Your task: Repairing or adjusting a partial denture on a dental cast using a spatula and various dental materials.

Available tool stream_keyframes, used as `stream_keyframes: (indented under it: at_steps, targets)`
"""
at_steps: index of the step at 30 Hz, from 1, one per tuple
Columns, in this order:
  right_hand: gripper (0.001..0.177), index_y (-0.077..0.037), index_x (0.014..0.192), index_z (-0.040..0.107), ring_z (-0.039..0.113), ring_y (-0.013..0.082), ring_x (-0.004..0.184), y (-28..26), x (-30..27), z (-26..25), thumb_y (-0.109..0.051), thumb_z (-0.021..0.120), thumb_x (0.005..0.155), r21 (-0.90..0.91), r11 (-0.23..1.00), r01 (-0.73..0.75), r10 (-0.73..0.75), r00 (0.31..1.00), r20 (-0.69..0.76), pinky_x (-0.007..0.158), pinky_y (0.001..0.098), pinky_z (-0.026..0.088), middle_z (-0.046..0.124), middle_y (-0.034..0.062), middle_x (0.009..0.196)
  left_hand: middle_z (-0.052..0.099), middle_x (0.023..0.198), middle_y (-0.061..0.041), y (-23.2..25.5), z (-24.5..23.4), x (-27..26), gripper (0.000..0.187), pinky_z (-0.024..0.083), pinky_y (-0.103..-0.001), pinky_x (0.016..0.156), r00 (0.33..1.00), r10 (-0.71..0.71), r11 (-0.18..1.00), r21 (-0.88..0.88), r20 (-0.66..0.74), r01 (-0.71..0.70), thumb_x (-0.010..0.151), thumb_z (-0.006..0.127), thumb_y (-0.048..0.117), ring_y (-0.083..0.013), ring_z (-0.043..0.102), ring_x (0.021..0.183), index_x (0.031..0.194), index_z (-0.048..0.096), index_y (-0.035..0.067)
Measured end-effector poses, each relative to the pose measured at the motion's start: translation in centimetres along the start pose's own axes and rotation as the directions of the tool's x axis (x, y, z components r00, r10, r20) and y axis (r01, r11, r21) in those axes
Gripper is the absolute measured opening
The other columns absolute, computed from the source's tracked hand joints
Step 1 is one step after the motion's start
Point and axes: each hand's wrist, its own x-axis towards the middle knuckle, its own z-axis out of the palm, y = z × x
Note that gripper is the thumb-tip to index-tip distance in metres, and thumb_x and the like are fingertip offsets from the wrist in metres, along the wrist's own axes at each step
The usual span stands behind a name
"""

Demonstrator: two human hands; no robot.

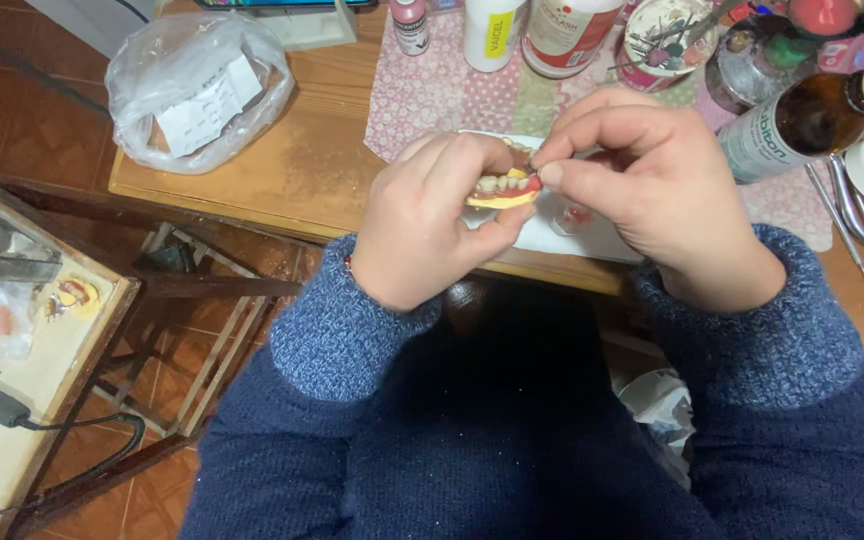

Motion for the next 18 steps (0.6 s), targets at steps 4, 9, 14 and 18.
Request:
stream_keyframes:
  at_steps: [4, 9, 14, 18]
  targets:
    - [0.01, 0.001, 0.1, 0.074, 0.064, 0.008, 0.089, 0.2, 0.1, -0.3, 0.002, 0.073, 0.091, 0.043, 0.999, 0.011, -0.011, 1.0, 0.015, 0.077, 0.0216, 0.053, 0.065, 0.0019, 0.109, 0.066, 0.1, -0.005, 0.5, -0.1, 0.4, 0.033, 0.054, -0.04, 0.084, 0.999, -0.022, 0.999, 0.025, 0.034, 0.021, 0.091, 0.084, 0.015, -0.0279, 0.066, 0.095, 0.11, 0.058, 0.008]
    - [0.013, 0.001, 0.101, 0.076, 0.065, 0.0115, 0.094, 0.1, 0.0, -1.1, 0.004, 0.075, 0.089, -0.109, 0.991, 0.073, -0.069, 0.997, 0.044, 0.082, 0.0241, 0.052, 0.067, 0.0044, 0.109, 0.064, 0.103, -0.007, 0.4, 0.1, 0.8, 0.037, 0.052, -0.038, 0.083, 0.998, 0.033, 0.998, 0.047, 0.057, -0.035, 0.09, 0.083, 0.012, -0.028, 0.064, 0.094, 0.115, 0.056, 0.007]
    - [0.012, 0.001, 0.1, 0.075, 0.067, 0.0115, 0.087, 0.1, -0.2, -1.1, 0.003, 0.074, 0.088, -0.077, 0.995, 0.061, -0.059, 0.998, 0.028, 0.077, 0.0247, 0.055, 0.067, 0.0046, 0.108, 0.063, 0.102, -0.008, 0.7, 0.2, 1.1, 0.039, 0.052, -0.038, 0.082, 0.998, 0.033, 0.997, 0.069, 0.053, -0.037, 0.089, 0.084, 0.011, -0.0289, 0.063, 0.094, 0.117, 0.057, 0.007]
    - [0.012, 0.001, 0.102, 0.076, 0.066, 0.0119, 0.09, 0.4, -0.5, -1.1, 0.002, 0.076, 0.091, -0.19, 0.973, 0.133, -0.134, 0.991, 0.008, 0.079, 0.0246, 0.054, 0.068, 0.0064, 0.11, 0.064, 0.102, -0.007, 0.6, 0.5, 1.0, 0.039, 0.052, -0.037, 0.082, 0.999, 0.039, 0.996, 0.083, 0.035, -0.042, 0.089, 0.084, 0.01, -0.0278, 0.063, 0.092, 0.116, 0.056, 0.007]
